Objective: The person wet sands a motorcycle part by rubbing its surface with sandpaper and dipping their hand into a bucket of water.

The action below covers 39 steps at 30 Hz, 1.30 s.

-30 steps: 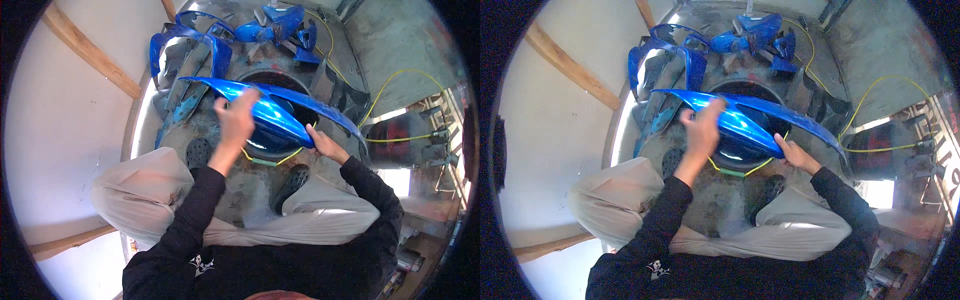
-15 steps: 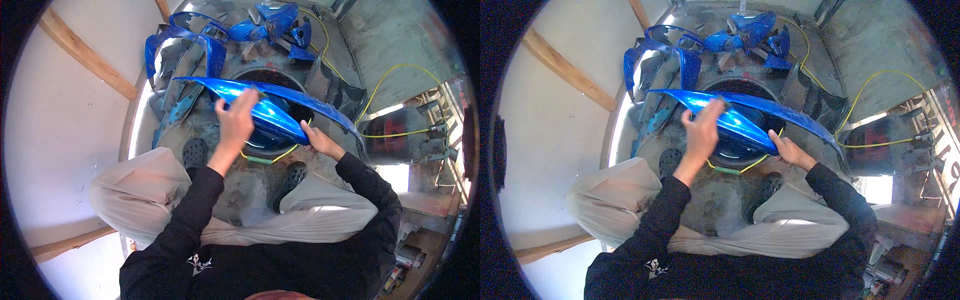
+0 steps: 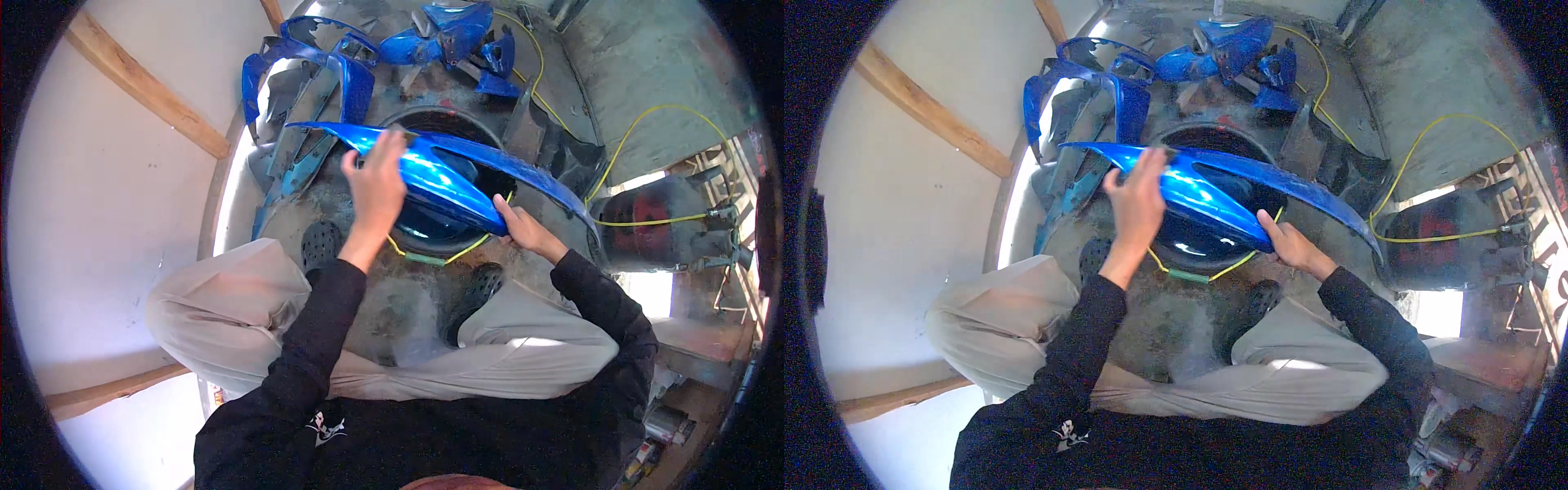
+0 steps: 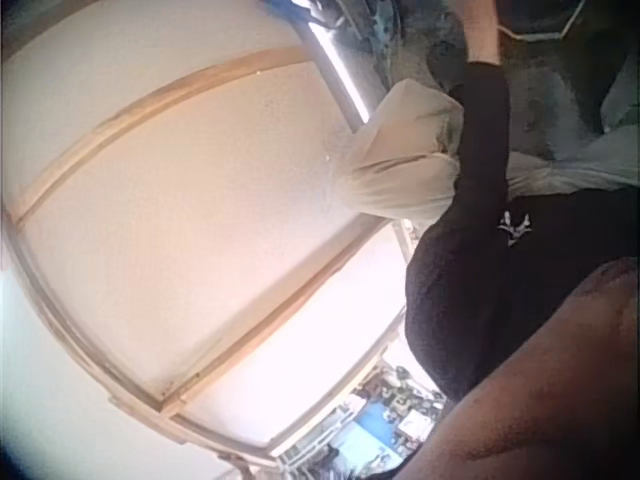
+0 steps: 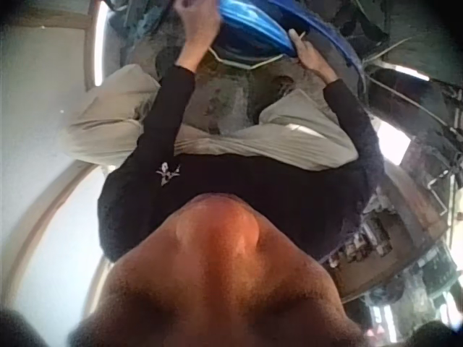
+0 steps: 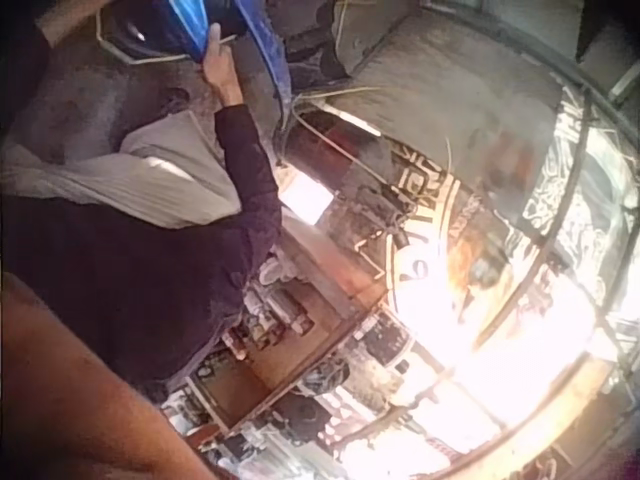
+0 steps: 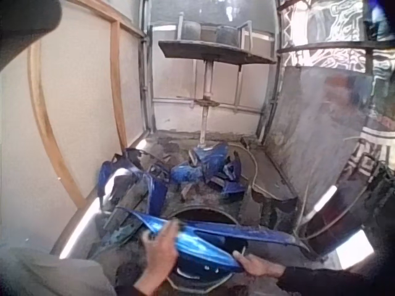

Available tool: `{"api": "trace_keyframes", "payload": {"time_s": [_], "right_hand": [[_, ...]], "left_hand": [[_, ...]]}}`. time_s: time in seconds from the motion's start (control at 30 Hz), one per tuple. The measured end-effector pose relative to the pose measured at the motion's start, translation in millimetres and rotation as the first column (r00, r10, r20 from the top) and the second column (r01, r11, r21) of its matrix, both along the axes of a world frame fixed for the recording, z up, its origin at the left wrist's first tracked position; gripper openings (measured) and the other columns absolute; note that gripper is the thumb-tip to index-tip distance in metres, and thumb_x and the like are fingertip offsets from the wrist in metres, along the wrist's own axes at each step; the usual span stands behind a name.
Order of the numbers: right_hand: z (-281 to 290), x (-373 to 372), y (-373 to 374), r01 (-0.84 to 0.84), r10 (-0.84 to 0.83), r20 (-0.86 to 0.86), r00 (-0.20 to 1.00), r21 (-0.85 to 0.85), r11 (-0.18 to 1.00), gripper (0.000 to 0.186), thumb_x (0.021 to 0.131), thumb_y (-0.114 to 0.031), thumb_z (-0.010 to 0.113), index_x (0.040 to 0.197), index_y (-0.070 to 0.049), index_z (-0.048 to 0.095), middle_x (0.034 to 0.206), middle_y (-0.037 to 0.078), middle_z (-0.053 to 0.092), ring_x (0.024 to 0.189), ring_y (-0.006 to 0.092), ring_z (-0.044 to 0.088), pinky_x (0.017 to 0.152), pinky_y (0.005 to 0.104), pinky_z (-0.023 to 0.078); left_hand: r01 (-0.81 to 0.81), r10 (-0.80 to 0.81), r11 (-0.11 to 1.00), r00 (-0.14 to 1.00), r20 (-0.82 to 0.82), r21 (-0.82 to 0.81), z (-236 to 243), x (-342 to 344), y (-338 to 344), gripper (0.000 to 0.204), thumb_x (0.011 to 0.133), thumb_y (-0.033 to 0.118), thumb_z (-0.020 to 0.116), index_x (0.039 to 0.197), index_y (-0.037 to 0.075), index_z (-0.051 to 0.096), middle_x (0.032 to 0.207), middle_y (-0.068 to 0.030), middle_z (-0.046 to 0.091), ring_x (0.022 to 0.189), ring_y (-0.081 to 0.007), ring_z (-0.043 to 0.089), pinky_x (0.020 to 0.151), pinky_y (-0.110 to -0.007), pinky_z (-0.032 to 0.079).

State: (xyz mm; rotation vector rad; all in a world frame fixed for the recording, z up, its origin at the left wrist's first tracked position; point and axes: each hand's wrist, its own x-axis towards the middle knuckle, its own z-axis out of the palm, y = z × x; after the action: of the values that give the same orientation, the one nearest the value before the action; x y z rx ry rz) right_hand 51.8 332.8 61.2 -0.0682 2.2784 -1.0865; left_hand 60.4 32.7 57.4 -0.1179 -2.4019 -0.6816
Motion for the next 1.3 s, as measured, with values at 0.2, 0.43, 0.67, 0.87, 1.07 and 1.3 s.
{"api": "trace_keyframes", "payload": {"time_s": [0.2,0.43,0.67,0.87,1.07,1.3], "right_hand": [[6.6,-2.0,-4.5,-0.031,0.029,0.022,0.999,0.075,0.997,0.096,0.1,-0.083,0.025,0.073,0.001,0.063,0.063,0.01,0.056,0.061,0.0222,0.063,0.064,0.0375,0.052],[4.6,0.0,-3.2,-0.009,0.009,0.03,1.0,0.024,1.0,0.095,0.1,-0.083,0.025,0.074,0.0,0.063,0.065,0.01,0.057,0.061,0.0221,0.062,0.064,0.0378,0.052],[4.4,2.2,-2.9,0.026,-0.03,0.048,0.998,0.082,0.996,0.094,0.101,-0.081,0.025,0.071,0.0,0.062,0.067,0.011,0.059,0.063,0.0223,0.06,0.066,0.0385,0.051],[0.1,-5.7,-2.1,-0.04,0.035,0.046,0.998,0.117,0.992,0.092,0.102,-0.079,0.025,0.068,0.0,0.059,0.067,0.012,0.058,0.071,0.0233,0.061,0.074,0.0409,0.05],[-3.7,-1.9,-0.1,0.008,-0.015,0.083,0.996,0.081,0.997,0.091,0.104,-0.077,0.024,0.071,0.0,0.06,0.068,0.013,0.058,0.067,0.0237,0.061,0.069,0.0416,0.05],[1.5,-2.9,-5.1,-0.087,0.086,0.019,0.996,0.075,0.993,0.089,0.104,-0.076,0.025,0.074,0.0,0.062,0.071,0.014,0.06,0.066,0.0236,0.061,0.068,0.0412,0.051]], "left_hand": [[0.305,-0.301,0.947,0.952,0.06,-0.095,-6.9,30.5,16.6,0.039,0.097,0.006,0.056,0.135,0.008,0.065,0.144,-0.0081,0.065,0.137,-0.0216,0.058,0.11,-0.053,0.03],[0.084,-0.083,0.995,0.996,0.025,-0.049,-10.7,24.3,17.3,0.037,0.1,0.006,0.053,0.135,0.008,0.065,0.144,-0.0096,0.065,0.137,-0.0214,0.058,0.11,-0.055,0.031],[0.007,-0.01,0.997,0.999,-0.033,-0.072,8.3,-27.8,-27.6,0.032,0.101,0.007,0.051,0.128,0.006,0.068,0.132,-0.0137,0.07,0.131,-0.0283,0.062,0.11,-0.058,0.036],[0.35,-0.365,0.928,0.921,-0.133,-0.125,0.1,17.6,21.3,0.035,0.092,0.013,0.06,0.126,0.006,0.069,0.134,-0.0106,0.068,0.128,-0.0258,0.062,0.108,-0.051,0.041],[0.137,-0.138,0.99,0.989,-0.057,-0.018,4.4,-14.4,-26.4,0.033,0.095,0.006,0.055,0.124,0.006,0.071,0.131,-0.01,0.072,0.127,-0.0231,0.066,0.109,-0.054,0.036],[0.276,-0.279,0.959,0.959,-0.048,-0.057,-2.8,-1.8,1.2,0.035,0.095,0.008,0.055,0.127,0.007,0.068,0.136,-0.0102,0.068,0.133,-0.0228,0.06,0.109,-0.052,0.037]]}}
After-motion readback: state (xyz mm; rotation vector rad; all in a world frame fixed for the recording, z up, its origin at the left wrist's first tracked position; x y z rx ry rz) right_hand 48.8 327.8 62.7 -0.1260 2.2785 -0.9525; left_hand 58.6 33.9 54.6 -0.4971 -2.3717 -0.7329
